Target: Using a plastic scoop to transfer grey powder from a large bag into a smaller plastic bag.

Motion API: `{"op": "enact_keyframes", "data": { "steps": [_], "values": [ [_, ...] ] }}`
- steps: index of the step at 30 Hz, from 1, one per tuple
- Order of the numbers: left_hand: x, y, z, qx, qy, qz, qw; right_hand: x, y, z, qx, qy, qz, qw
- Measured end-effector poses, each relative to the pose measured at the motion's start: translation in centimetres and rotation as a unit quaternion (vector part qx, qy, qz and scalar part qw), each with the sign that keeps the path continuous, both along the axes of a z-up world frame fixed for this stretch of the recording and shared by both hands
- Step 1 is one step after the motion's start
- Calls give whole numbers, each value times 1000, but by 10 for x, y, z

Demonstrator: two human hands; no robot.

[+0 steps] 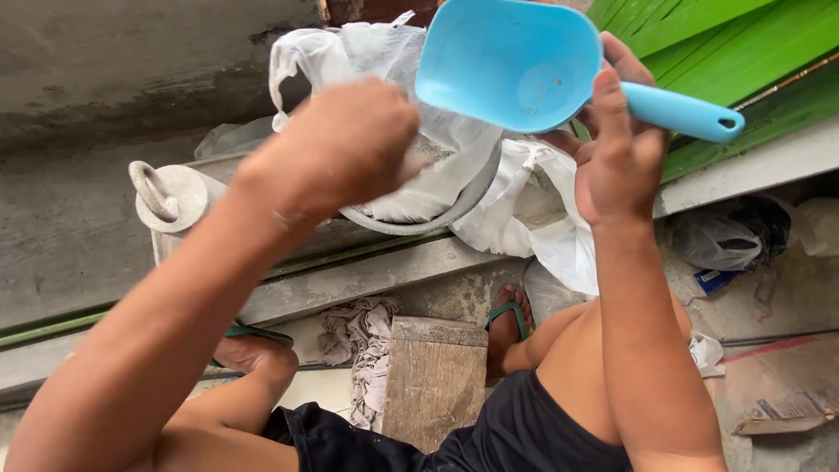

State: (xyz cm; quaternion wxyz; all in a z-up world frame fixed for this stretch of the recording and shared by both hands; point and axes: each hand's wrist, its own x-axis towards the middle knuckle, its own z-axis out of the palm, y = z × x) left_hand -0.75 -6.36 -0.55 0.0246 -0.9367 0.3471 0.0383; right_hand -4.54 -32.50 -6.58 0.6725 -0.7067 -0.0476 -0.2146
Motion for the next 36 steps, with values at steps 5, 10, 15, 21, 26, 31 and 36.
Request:
{"op": "enact_keyframes", "data": {
  "steps": [5,10,15,21,26,31,36],
  "values": [
    [-5,-13,-71,12,48,-54,997,-3,-12,8,240,170,-34,955],
    [3,-13,-95,45,1,-50,998,-17,-31,18,373,165,-71,910],
    [-13,-30,-61,14,-60,-66,996,-42,-81,15,383,101,-135,908],
    [-27,-99,-32,-184,-172,-143,957,-79,-147,-47,186,81,-237,950],
    [-23,-184,-40,-293,-184,-188,919,-113,-160,-87,-150,47,-185,970],
    [-25,-295,-59,-421,38,-257,869,-97,-133,-175,-225,128,-103,960],
    [-15,-422,-196,-165,142,-279,935,-88,-136,-271,-373,121,-69,917]
  ]
}}
